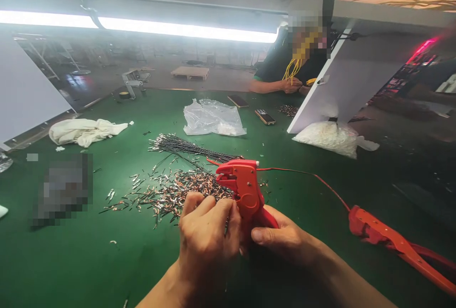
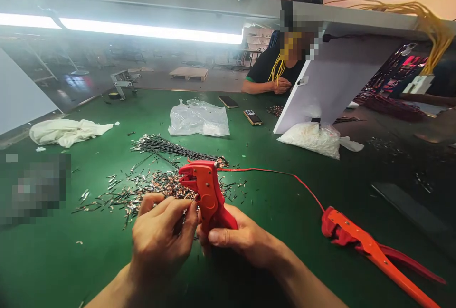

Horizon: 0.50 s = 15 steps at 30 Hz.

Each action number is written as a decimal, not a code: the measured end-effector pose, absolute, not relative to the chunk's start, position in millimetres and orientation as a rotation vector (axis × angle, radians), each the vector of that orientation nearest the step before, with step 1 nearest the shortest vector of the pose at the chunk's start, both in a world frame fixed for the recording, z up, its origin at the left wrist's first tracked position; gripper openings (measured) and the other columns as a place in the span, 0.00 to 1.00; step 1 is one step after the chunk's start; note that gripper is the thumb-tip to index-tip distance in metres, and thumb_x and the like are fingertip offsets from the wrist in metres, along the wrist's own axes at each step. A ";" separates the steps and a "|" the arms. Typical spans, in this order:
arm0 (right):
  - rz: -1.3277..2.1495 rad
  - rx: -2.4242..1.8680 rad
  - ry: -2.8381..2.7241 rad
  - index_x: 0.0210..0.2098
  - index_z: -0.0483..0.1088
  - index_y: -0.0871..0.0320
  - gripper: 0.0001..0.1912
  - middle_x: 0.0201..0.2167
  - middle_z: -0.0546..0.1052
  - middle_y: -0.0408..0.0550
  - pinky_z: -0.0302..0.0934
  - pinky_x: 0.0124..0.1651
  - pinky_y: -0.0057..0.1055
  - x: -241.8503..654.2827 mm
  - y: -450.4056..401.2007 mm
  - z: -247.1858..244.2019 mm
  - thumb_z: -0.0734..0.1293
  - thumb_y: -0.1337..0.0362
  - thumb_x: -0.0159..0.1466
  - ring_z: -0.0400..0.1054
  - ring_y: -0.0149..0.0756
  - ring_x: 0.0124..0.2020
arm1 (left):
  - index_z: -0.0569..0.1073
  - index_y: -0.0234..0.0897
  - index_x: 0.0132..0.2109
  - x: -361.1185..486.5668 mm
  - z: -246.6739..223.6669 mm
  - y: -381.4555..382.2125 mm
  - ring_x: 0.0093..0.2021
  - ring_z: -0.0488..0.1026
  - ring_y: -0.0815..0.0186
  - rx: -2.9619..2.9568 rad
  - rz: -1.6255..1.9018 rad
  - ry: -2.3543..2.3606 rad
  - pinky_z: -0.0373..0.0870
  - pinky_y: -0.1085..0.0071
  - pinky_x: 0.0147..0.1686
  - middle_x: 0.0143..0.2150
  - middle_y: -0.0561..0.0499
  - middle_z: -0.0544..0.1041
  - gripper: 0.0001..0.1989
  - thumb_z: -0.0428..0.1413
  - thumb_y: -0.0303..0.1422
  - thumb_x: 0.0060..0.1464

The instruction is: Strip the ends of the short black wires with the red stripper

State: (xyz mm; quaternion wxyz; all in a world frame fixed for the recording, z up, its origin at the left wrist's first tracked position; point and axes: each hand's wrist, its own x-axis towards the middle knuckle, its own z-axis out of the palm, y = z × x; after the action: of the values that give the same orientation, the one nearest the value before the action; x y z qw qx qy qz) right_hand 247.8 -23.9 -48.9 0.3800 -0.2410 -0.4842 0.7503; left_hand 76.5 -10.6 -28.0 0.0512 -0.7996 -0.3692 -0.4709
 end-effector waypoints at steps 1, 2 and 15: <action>1.913 -0.617 -1.236 0.39 0.68 0.62 0.16 0.29 0.68 0.45 0.57 0.37 0.32 247.6 -23.9 -47.8 0.70 0.56 0.59 0.61 0.33 0.29 | 0.68 0.37 0.32 77.4 -27.7 -11.1 0.18 0.65 0.69 -2.446 -1.435 -1.128 0.56 0.64 0.31 0.21 0.58 0.73 0.08 0.54 0.20 0.56; 1.909 -0.618 -1.243 0.39 0.68 0.62 0.16 0.29 0.68 0.45 0.57 0.37 0.32 247.4 -24.0 -46.9 0.70 0.56 0.60 0.61 0.32 0.29 | 0.68 0.37 0.32 78.0 -27.3 -11.3 0.18 0.65 0.69 -2.456 -1.438 -1.130 0.56 0.64 0.30 0.21 0.57 0.74 0.08 0.54 0.20 0.56; 1.694 -0.944 -1.396 0.35 0.66 0.62 0.24 0.18 0.71 0.43 0.57 0.21 0.26 239.4 -29.7 -54.3 0.66 0.43 0.62 0.63 0.30 0.18 | 0.61 0.38 0.26 78.5 -26.7 -11.7 0.18 0.56 0.71 -2.548 -1.381 -1.274 0.55 0.67 0.29 0.18 0.60 0.63 0.14 0.50 0.21 0.58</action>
State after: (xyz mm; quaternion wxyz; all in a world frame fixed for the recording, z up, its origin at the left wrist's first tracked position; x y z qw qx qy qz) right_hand 239.4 -29.7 -54.3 0.3673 -0.3675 -0.5435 0.6593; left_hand 78.5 -11.7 -26.7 -0.0120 -0.8048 -0.4023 -0.4361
